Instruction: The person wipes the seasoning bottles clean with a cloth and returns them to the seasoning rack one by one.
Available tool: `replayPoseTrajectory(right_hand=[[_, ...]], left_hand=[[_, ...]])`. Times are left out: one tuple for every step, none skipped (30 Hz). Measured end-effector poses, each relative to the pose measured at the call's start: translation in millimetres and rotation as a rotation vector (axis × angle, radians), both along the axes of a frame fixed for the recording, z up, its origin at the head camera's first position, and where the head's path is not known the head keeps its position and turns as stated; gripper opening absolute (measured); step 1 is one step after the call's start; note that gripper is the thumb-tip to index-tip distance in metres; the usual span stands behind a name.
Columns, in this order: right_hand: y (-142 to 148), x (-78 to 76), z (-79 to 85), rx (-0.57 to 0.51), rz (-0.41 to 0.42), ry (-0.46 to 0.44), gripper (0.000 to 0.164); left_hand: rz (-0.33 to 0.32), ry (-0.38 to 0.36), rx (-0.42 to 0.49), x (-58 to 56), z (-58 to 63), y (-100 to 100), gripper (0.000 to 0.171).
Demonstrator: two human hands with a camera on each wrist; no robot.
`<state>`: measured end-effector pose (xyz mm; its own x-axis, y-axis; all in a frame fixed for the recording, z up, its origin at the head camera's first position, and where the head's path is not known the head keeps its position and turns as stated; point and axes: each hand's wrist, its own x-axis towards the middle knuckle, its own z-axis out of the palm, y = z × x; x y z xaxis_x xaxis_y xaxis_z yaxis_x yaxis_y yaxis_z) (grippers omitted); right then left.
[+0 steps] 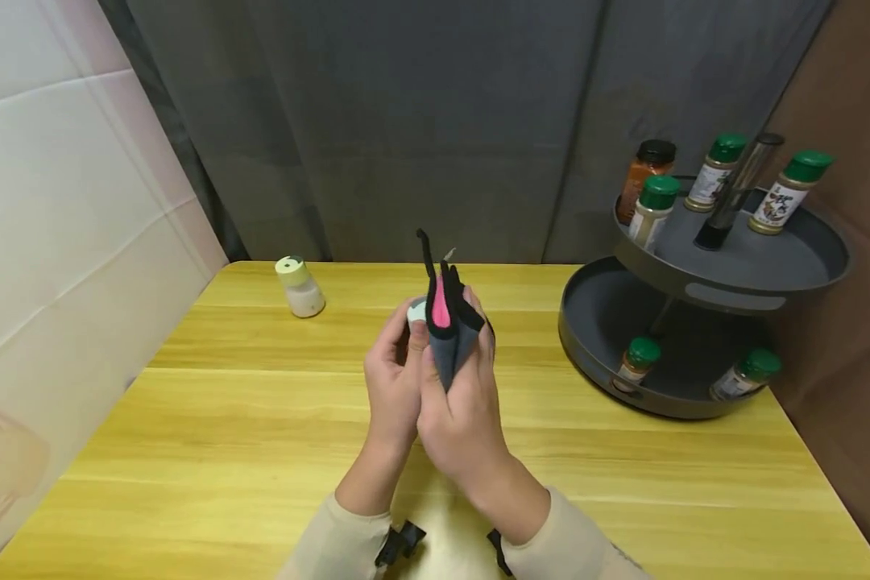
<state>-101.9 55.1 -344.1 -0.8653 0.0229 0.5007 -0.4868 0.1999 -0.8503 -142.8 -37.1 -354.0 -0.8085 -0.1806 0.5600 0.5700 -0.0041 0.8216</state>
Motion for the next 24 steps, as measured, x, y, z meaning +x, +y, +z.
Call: replayPoseTrajectory(right_hand=[[-1, 1.0, -3.2, 0.02, -0.009, -0.009, 0.06], [-2, 2.0, -7.0, 0.039, -0.019, -0.024, 0.06], [-2, 2.7, -11.1, 0.047, -0.016, -0.05, 0.059], [-1, 3.1, -14.6, 0.044, -0.005, -0.086, 0.057], [0, 3.3, -16.9, 0.033, 0.01, -0.133, 0.055], [2, 2.6, -18.0, 0.026, 0.022, -0.173, 0.053], [4, 1.7, -17.7, 0.019, 0.031, -0.207, 0.051], [5, 0.8, -16.1, 0.013, 0.041, -0.235, 0.05], [7, -0.2, -13.7, 0.001, 0.052, -0.257, 0.049], [8, -1.1, -10.6, -0.008, 0.054, -0.262, 0.048], [8, -1.6, -7.4, -0.011, 0.047, -0.254, 0.047], [8, -1.8, -4.1, -0.012, 0.039, -0.227, 0.047], [7, -1.4, -1.2, -0.011, 0.037, -0.194, 0.048], [6, -0.7, 0.8, -0.004, 0.037, -0.16, 0.049], [4, 0.3, 1.8, 0.006, 0.034, -0.123, 0.051], [3, 1.4, 1.7, 0.019, 0.028, -0.098, 0.053], [1, 2.4, 0.5, 0.032, 0.023, -0.083, 0.054], [0, 3.5, -1.6, 0.044, 0.022, -0.078, 0.056], [-1, 4.3, -4.8, 0.06, 0.021, -0.088, 0.057], [-1, 4.8, -8.4, 0.072, 0.02, -0.11, 0.057], [-1, 4.9, -12.0, 0.078, 0.021, -0.141, 0.056], [-1, 4.3, -15.0, 0.078, 0.026, -0.177, 0.055], [0, 3.3, -16.8, 0.077, 0.03, -0.205, 0.052], [1, 2.0, -17.4, 0.075, 0.033, -0.23, 0.05]], left_hand=[[0.014, 0.004, 0.006, -0.4, 0.9, -1, 0.034], [0.033, 0.002, 0.004, -1.0, 1.8, -2, 0.034], [0.048, -0.002, 0.0, -1.5, 2.7, -4, 0.033], [0.057, -0.009, -0.001, -2.0, 3.4, -5, 0.033], [0.064, -0.017, 0.001, -2.3, 3.9, -7, 0.033], [0.07, -0.024, 0.002, -2.8, 3.4, -8, 0.033], [0.077, -0.028, -0.002, -3.2, 2.3, -8, 0.033], [0.082, -0.032, -0.005, -3.2, 1.1, -8, 0.034], [0.083, -0.034, -0.002, -3.1, -0.4, -7, 0.034], [0.083, -0.034, -0.003, -3.0, -1.9, -6, 0.034], [0.083, -0.032, -0.007, -2.7, -3.3, -5, 0.033], [0.084, -0.029, -0.015, -2.2, -4.2, -4, 0.033], [0.081, -0.025, -0.02, -1.7, -4.9, -3, 0.032], [0.078, -0.019, -0.024, -1.2, -5.3, -2, 0.032], [0.072, -0.015, -0.023, -0.5, -5.2, -2, 0.031], [0.071, -0.011, -0.022, 0.1, -4.8, -1, 0.031], [0.071, -0.007, -0.016, 0.6, -3.9, -2, 0.031], [0.072, -0.003, -0.004, 0.7, -2.8, -3, 0.032], [0.076, 0.003, 0.006, 0.3, -1.6, -4, 0.032], [0.085, 0.008, 0.014, -0.1, -0.1, -6, 0.033], [0.096, 0.012, 0.023, -0.7, 1.2, -8, 0.033], [0.109, 0.015, 0.026, -1.6, 2.3, -9, 0.034], [0.116, 0.018, 0.029, -2.5, 2.8, -11, 0.035], [0.12, 0.017, 0.028, -3.1, 2.8, -12, 0.035]])
